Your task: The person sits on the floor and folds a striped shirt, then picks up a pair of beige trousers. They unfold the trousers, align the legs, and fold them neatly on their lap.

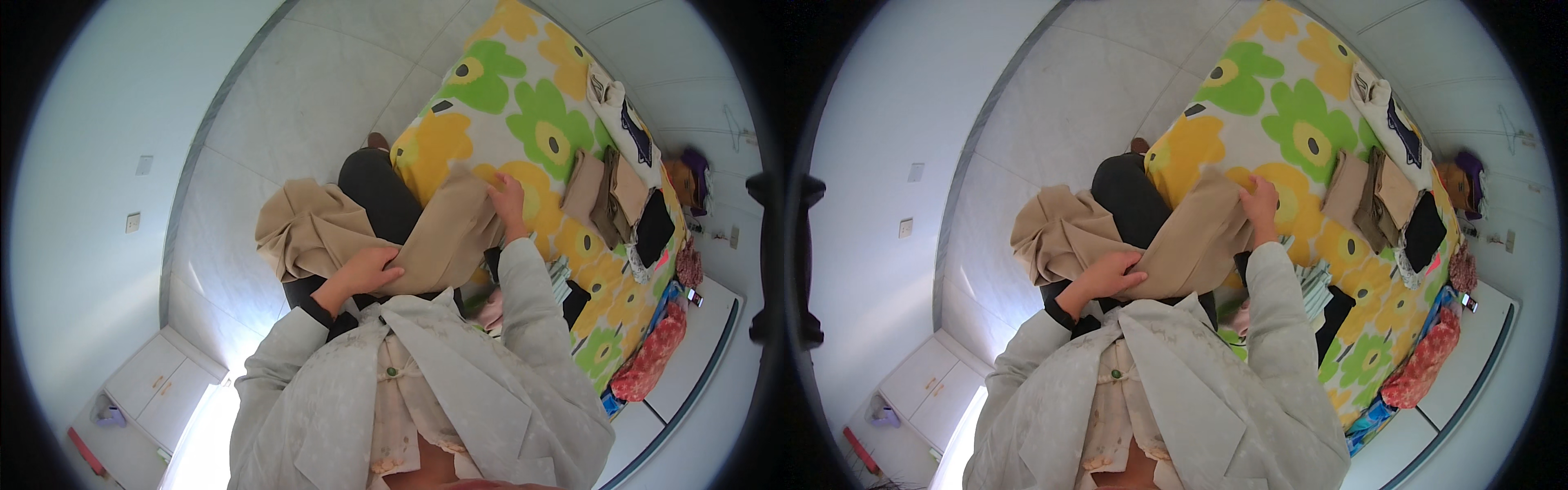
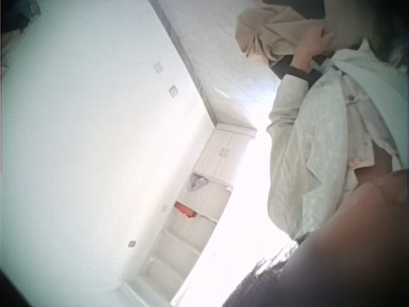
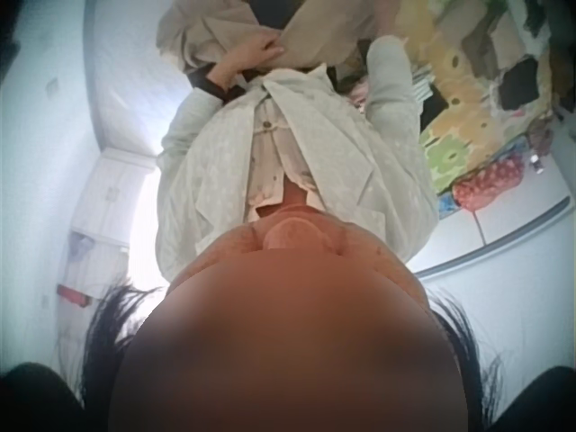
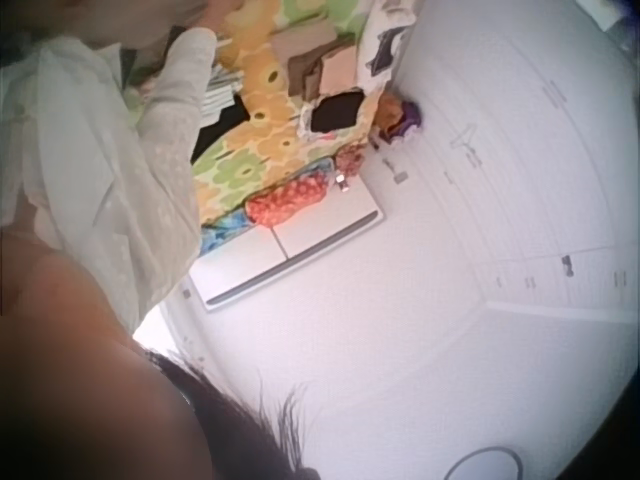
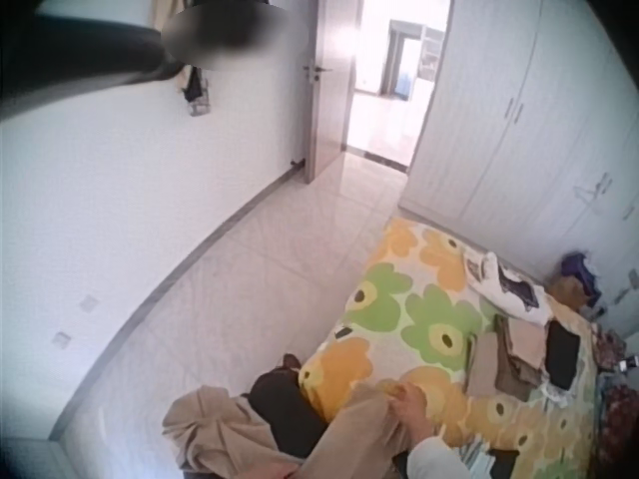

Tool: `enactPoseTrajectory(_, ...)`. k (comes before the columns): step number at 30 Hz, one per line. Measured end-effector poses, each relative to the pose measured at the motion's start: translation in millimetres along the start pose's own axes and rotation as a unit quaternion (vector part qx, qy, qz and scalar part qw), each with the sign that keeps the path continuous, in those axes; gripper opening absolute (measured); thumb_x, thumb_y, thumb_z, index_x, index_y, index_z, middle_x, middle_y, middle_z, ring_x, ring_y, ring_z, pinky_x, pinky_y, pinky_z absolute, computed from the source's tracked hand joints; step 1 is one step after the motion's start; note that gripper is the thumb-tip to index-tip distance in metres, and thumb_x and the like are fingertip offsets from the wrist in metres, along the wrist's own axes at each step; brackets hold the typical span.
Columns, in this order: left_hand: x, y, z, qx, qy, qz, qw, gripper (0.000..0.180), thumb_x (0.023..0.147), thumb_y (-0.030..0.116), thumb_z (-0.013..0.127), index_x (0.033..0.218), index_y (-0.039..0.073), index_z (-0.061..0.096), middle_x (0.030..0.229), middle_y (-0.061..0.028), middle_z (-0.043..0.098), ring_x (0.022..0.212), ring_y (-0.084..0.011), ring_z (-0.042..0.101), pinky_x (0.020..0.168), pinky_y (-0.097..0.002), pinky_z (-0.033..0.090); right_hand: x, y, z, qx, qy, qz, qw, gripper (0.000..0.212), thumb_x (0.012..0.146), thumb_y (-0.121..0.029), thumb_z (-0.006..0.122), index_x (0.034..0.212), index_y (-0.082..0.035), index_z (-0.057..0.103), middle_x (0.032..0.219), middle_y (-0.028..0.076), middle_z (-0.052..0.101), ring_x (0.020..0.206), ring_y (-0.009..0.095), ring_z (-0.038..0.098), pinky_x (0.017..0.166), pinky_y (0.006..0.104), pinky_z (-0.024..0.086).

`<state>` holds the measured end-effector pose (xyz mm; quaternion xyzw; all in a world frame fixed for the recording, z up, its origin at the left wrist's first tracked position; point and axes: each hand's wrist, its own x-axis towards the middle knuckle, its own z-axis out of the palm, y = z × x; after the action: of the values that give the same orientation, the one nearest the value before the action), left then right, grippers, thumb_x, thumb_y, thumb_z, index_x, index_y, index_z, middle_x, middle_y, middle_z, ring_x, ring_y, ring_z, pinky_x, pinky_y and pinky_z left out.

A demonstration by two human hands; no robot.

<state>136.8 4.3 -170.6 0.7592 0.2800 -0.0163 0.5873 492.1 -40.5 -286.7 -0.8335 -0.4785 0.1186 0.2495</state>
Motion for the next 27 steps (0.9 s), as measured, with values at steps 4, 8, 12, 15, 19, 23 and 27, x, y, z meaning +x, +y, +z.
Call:
enactPoseTrajectory(4, 0.5, -5.3, 0.4, 0.002, -0.028, -0.014, 0.999, 0.032, 0.085, 0.030, 0.062, 0.091, -0.001, 0.055, 0.079, -0.0203, 0.057, 0.072, -0.0369, 0.055, 0.064, -0.0412, 0.043, -2.3, -5.5, 15.9, 0.079, -0.056, 0.050, 0.994, 0.036, 0.075, -0.018, 0.068, 0.108, -0.005, 0.063, 0.105, 0.013, 0.065, 0.102, 0.030, 0.060, 0.088, 0.0396, 0.047)
enactPoseTrajectory(8, 0.4, -2.0, -0.8, 0.039, -0.038, -0.010, 0.998, 0.035, 0.085, 0.032, 0.062, 0.095, 0.000, 0.056, 0.083, -0.0210, 0.059, 0.076, -0.0381, 0.056, 0.067, -0.0423, 0.044, 5.3, -29.6, 27.8, 0.050, -0.097, 0.015, 0.994, 0.036, 0.074, -0.024, 0.070, 0.106, -0.010, 0.063, 0.102, 0.011, 0.065, 0.101, 0.031, 0.057, 0.087, 0.0417, 0.045)
enactPoseTrajectory(12, 0.4, 1.2, -0.4, 0.036, -0.045, -0.016, 0.998, 0.035, 0.086, 0.033, 0.060, 0.097, 0.000, 0.056, 0.086, -0.0216, 0.060, 0.079, -0.0390, 0.057, 0.069, -0.0430, 0.045, 7.7, -51.3, 36.7, -0.027, -0.054, -0.010, 0.998, 0.035, 0.072, -0.026, 0.073, 0.102, -0.011, 0.062, 0.096, 0.009, 0.065, 0.097, 0.031, 0.058, 0.081, 0.0401, 0.046)
enactPoseTrajectory(15, -1.1, 1.7, 0.6, 0.007, -0.027, -0.007, 1.000, 0.034, 0.087, 0.033, 0.059, 0.096, 0.000, 0.056, 0.086, -0.0213, 0.060, 0.079, -0.0390, 0.056, 0.070, -0.0421, 0.045, 10.5, -57.9, 38.0, -0.016, -0.072, 0.029, 0.997, 0.033, 0.071, -0.026, 0.074, 0.097, -0.011, 0.062, 0.090, 0.009, 0.065, 0.091, 0.029, 0.060, 0.076, 0.0387, 0.047)
enactPoseTrajectory(19, -1.2, 4.5, 1.8, -0.010, 0.011, -0.023, 1.000, 0.032, 0.087, 0.025, 0.060, 0.108, 0.003, 0.052, 0.083, -0.0191, 0.060, 0.078, -0.0353, 0.058, 0.068, -0.0394, 0.045, 13.8, -45.7, 25.1, 0.063, -0.108, 0.006, 0.992, 0.024, 0.071, -0.021, 0.073, 0.087, -0.009, 0.060, 0.080, 0.008, 0.063, 0.079, 0.026, 0.060, 0.070, 0.0362, 0.047)
enactPoseTrajectory(23, 0.4, 11.3, -0.1, -0.048, 0.030, -0.046, 0.997, 0.037, 0.086, 0.018, 0.060, 0.119, 0.007, 0.046, 0.079, -0.0163, 0.059, 0.073, -0.0318, 0.059, 0.065, -0.0381, 0.045, 0.8, -30.2, 12.9, 0.207, -0.063, -0.035, 0.976, 0.014, 0.072, -0.012, 0.068, 0.080, -0.006, 0.057, 0.073, 0.005, 0.059, 0.071, 0.019, 0.059, 0.065, 0.0304, 0.047)
enactPoseTrajectory(27, -0.7, 18.3, -4.1, -0.009, 0.011, 0.017, 1.000, 0.045, 0.085, 0.015, 0.059, 0.127, 0.011, 0.043, 0.077, -0.0152, 0.060, 0.071, -0.0336, 0.060, 0.065, -0.0398, 0.046, -14.2, -14.5, -5.2, 0.306, -0.181, 0.085, 0.931, 0.012, 0.074, -0.010, 0.065, 0.081, -0.005, 0.057, 0.071, 0.001, 0.059, 0.067, 0.011, 0.057, 0.060, 0.0255, 0.045)
